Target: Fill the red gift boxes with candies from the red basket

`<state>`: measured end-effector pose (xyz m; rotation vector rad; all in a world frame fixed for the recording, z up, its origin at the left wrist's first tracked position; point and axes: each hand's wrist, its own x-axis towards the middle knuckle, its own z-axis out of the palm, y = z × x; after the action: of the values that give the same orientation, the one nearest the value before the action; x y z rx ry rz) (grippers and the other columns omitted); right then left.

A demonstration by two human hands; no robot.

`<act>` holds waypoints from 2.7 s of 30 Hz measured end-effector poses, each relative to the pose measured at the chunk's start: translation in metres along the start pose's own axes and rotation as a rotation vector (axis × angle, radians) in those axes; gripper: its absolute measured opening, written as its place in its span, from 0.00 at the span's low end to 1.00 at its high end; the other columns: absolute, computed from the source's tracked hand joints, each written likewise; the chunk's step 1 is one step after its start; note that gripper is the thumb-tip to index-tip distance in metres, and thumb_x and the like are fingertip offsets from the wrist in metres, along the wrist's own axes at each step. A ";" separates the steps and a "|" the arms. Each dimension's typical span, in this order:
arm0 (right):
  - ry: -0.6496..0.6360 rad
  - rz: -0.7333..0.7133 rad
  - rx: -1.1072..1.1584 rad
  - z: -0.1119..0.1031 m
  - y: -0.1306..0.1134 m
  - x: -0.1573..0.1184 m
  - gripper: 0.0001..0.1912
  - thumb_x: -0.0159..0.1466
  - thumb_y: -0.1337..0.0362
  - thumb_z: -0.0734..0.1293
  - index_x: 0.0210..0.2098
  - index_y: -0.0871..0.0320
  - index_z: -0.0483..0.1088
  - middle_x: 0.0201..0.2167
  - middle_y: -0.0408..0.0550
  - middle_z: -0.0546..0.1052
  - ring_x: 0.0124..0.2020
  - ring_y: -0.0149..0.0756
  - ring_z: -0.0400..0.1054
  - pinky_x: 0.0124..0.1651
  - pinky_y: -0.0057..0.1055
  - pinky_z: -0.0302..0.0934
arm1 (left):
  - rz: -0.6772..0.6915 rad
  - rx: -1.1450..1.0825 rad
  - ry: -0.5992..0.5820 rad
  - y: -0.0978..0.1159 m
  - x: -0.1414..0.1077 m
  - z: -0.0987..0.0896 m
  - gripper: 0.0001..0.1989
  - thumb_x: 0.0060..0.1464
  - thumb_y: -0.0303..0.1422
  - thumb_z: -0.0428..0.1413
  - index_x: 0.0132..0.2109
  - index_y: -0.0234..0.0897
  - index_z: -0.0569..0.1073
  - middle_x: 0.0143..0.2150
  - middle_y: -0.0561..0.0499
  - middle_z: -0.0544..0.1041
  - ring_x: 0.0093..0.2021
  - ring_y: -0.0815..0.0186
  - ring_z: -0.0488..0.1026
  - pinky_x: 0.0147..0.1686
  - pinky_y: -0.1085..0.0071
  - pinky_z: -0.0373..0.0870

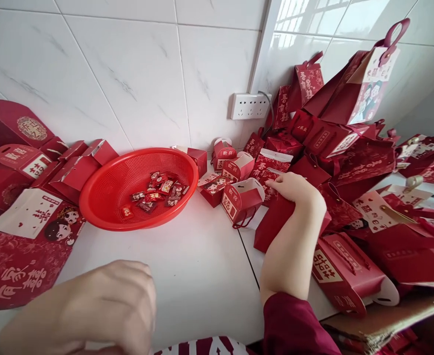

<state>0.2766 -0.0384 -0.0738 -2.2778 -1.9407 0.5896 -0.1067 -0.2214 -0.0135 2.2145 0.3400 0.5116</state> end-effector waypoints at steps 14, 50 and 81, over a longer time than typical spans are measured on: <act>0.000 -0.301 0.145 -0.006 -0.013 -0.100 0.25 0.53 0.54 0.74 0.49 0.49 0.71 0.47 0.49 0.80 0.47 0.47 0.74 0.52 0.39 0.67 | -0.235 0.346 0.058 0.000 -0.014 -0.017 0.09 0.63 0.27 0.52 0.48 0.42 0.74 0.38 0.55 0.79 0.38 0.67 0.73 0.40 0.70 0.65; -0.270 -1.503 0.124 0.040 -0.160 -0.142 0.13 0.67 0.78 0.61 0.37 0.57 0.73 0.34 0.43 0.78 0.39 0.32 0.67 0.44 0.31 0.59 | -0.525 0.481 0.044 -0.036 -0.011 -0.040 0.07 0.62 0.29 0.52 0.44 0.42 0.74 0.35 0.55 0.73 0.34 0.69 0.70 0.31 0.73 0.62; -0.072 -1.351 0.035 0.020 -0.147 -0.145 0.20 0.71 0.73 0.58 0.23 0.57 0.66 0.28 0.45 0.74 0.37 0.37 0.67 0.40 0.36 0.60 | -0.413 0.783 0.034 0.010 -0.032 0.008 0.09 0.61 0.23 0.50 0.36 0.38 0.74 0.34 0.51 0.74 0.38 0.61 0.67 0.36 0.64 0.61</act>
<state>0.1157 -0.1548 -0.0127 -0.5093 -2.7633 0.4510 -0.1306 -0.2460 -0.0178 2.7576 1.1435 0.1945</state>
